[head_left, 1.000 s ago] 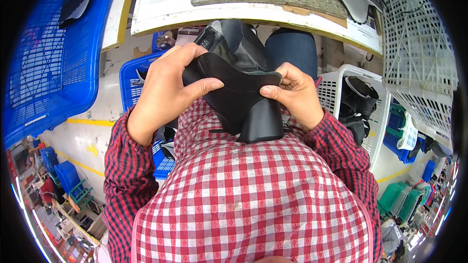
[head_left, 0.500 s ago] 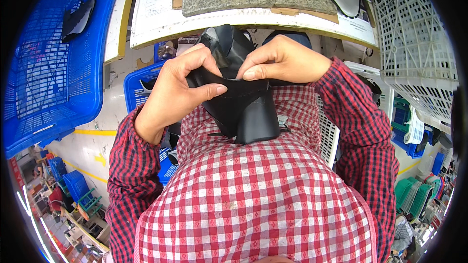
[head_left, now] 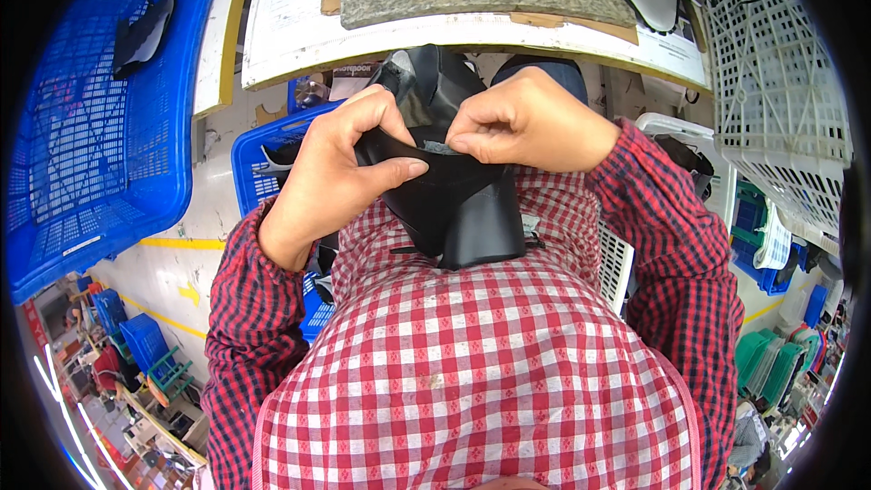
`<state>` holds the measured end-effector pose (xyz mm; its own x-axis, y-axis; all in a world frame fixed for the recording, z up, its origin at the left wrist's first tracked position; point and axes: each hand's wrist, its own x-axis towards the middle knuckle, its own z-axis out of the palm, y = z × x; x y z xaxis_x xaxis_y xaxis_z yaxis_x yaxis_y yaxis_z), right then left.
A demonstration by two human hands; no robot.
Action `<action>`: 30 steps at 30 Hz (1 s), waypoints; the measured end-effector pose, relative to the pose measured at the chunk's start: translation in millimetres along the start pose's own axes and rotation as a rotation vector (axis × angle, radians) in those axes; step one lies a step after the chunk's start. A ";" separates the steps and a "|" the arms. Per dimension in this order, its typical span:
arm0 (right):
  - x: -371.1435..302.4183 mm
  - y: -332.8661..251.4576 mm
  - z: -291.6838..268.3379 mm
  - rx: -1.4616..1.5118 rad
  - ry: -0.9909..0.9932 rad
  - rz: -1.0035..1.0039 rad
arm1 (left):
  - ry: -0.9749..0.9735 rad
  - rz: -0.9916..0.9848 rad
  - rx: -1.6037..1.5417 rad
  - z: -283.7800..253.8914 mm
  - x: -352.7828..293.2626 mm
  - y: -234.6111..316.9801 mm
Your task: The person hammers a black shoe upper on a workbench, then uses a pen to mark and cut white and black shoe parts. They fold and align the parts by hand, placing finished pieces into a white basket.
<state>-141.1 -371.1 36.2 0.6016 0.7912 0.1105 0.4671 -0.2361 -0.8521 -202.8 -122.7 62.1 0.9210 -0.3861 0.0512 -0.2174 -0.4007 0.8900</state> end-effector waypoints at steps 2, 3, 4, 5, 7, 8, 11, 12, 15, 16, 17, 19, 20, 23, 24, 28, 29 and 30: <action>-2.6 -0.6 5.1 -0.072 0.044 -0.010 | 0.015 -0.043 0.024 0.9 0.2 0.5; -3.0 -1.1 7.7 -0.109 0.078 -0.039 | 0.019 -0.055 0.031 1.0 0.6 0.9; -3.9 -1.4 8.8 -0.117 0.096 -0.077 | 0.014 -0.060 0.042 0.9 1.2 1.2; -4.1 -1.6 10.0 -0.140 0.106 -0.083 | 0.004 -0.066 0.055 0.2 2.0 1.6; -4.4 -1.3 10.9 -0.181 0.125 -0.118 | -0.033 -0.062 0.090 -1.6 3.4 2.2; -4.4 -1.2 11.1 -0.199 0.134 -0.145 | -0.054 -0.080 0.093 -2.9 3.9 2.6; -5.1 0.2 12.4 -0.225 0.142 -0.190 | -0.099 -0.131 0.081 -5.3 4.1 2.9; -5.5 0.7 13.3 -0.232 0.145 -0.198 | -0.099 -0.145 0.065 -5.7 3.9 2.6; -8.0 2.1 17.1 -0.248 0.166 -0.181 | -0.098 -0.138 0.038 -4.9 3.9 -0.1; -9.0 2.7 18.4 -0.256 0.168 -0.185 | -0.098 -0.128 0.033 -4.2 4.0 -1.5; -9.7 3.6 19.2 -0.266 0.171 -0.184 | -0.096 -0.107 0.033 -3.9 4.3 -2.8; -10.9 5.5 19.7 -0.222 0.173 -0.171 | -0.093 -0.066 0.034 -3.1 4.4 -5.4; -11.4 6.2 19.3 -0.169 0.173 -0.158 | -0.085 -0.071 0.024 -2.8 4.3 -6.3; -13.4 7.3 17.5 0.313 0.041 0.163 | -0.064 -0.107 0.001 -1.2 2.2 -7.9; -13.4 7.2 16.8 0.493 -0.008 0.368 | -0.056 -0.134 0.002 -1.1 1.2 -7.9; -18.0 0.2 20.9 0.027 -0.094 0.246 | -0.008 -0.174 -0.011 0.5 -1.2 -8.0; -17.8 -1.3 21.0 -0.101 -0.053 0.219 | -0.002 -0.203 0.004 -0.1 -0.9 -8.0; -17.7 -3.2 23.8 -0.211 -0.007 0.141 | 0.008 -0.201 0.002 0.1 -0.7 -8.1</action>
<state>-168.7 -370.9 24.8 0.6662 0.7458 -0.0062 0.5041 -0.4564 -0.7332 -201.7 -119.3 54.8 0.9484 -0.2917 -0.1241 -0.0294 -0.4708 0.8817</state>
